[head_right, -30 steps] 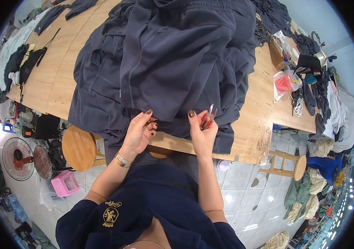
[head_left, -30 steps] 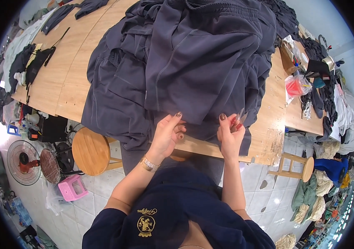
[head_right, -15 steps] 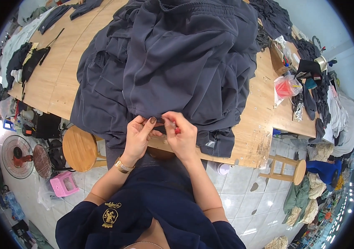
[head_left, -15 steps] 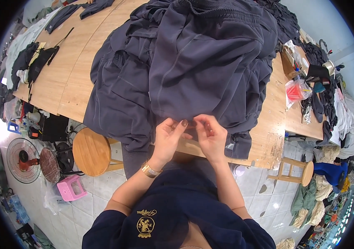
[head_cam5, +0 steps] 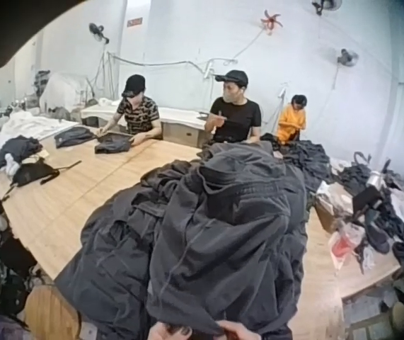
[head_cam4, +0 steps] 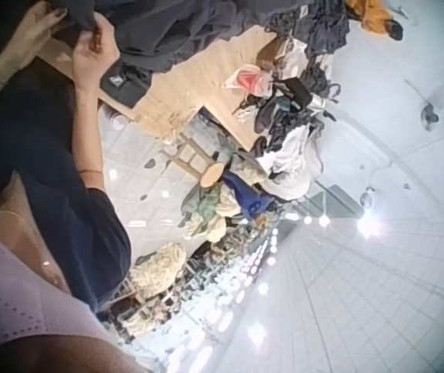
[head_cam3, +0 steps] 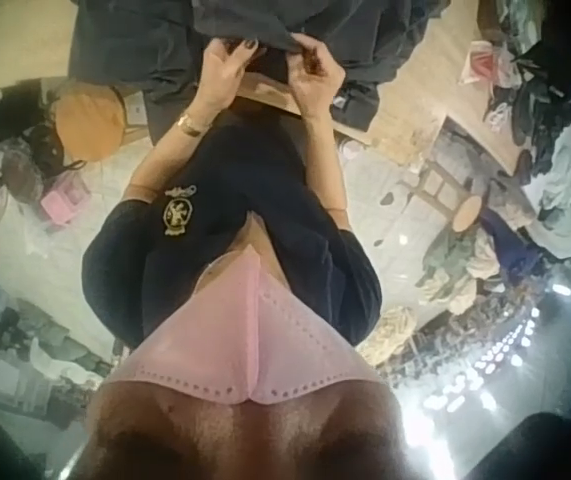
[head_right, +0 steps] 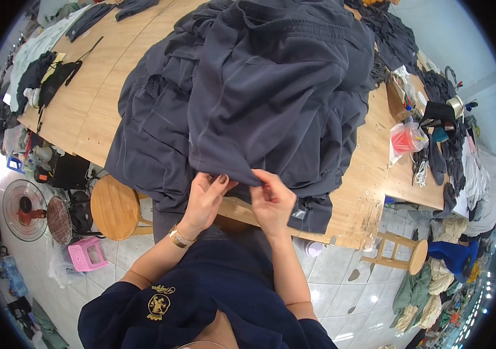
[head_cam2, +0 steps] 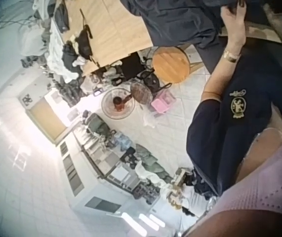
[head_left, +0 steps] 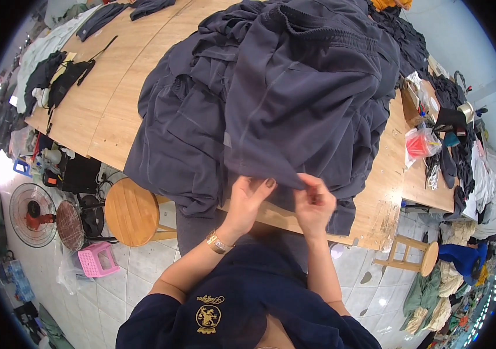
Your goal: Trim excess loose threads from the waistband and seams of dark gray garments using small scissors.
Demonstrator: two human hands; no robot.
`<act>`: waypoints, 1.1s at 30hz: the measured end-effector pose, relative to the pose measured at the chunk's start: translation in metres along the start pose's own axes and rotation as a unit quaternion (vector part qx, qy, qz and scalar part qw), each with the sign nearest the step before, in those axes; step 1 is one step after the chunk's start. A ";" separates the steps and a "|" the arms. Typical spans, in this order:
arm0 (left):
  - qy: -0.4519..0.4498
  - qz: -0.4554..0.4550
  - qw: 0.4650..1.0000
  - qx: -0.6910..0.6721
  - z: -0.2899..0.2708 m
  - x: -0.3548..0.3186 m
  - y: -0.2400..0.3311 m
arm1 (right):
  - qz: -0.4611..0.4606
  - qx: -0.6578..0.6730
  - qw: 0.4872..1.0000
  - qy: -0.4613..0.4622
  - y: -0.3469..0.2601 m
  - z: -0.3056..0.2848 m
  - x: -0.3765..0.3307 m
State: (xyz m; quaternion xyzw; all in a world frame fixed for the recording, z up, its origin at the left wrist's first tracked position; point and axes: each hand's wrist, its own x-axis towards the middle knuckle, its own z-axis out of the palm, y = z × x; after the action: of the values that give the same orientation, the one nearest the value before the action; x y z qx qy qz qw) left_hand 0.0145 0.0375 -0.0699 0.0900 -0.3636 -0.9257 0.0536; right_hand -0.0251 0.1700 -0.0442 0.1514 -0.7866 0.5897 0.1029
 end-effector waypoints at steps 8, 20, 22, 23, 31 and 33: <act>0.012 0.113 0.993 -0.018 -0.004 0.015 0.040 | 0.067 0.121 0.986 0.093 -0.002 -0.017 0.009; -0.004 0.176 0.879 0.443 0.016 0.036 0.070 | 0.271 0.298 0.904 0.144 -0.005 -0.019 0.051; 0.011 0.212 0.875 0.436 0.019 0.039 0.062 | 0.184 0.101 0.977 0.032 0.005 -0.024 0.048; 0.026 0.246 0.869 0.428 0.020 0.041 0.060 | 0.124 0.021 0.991 0.050 0.005 -0.022 0.046; 0.048 0.280 0.890 0.357 0.013 0.035 0.042 | -0.134 -0.092 0.987 -0.009 -0.033 0.004 0.046; 0.016 0.277 0.942 0.187 0.022 0.031 0.049 | -0.113 -0.037 0.989 -0.089 -0.025 0.008 0.052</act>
State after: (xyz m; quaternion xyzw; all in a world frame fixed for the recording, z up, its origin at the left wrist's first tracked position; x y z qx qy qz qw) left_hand -0.0183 0.0114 -0.0250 0.0092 -0.5399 -0.7878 0.2962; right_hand -0.0647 0.1492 -0.0061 0.2870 -0.7920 0.5288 0.1035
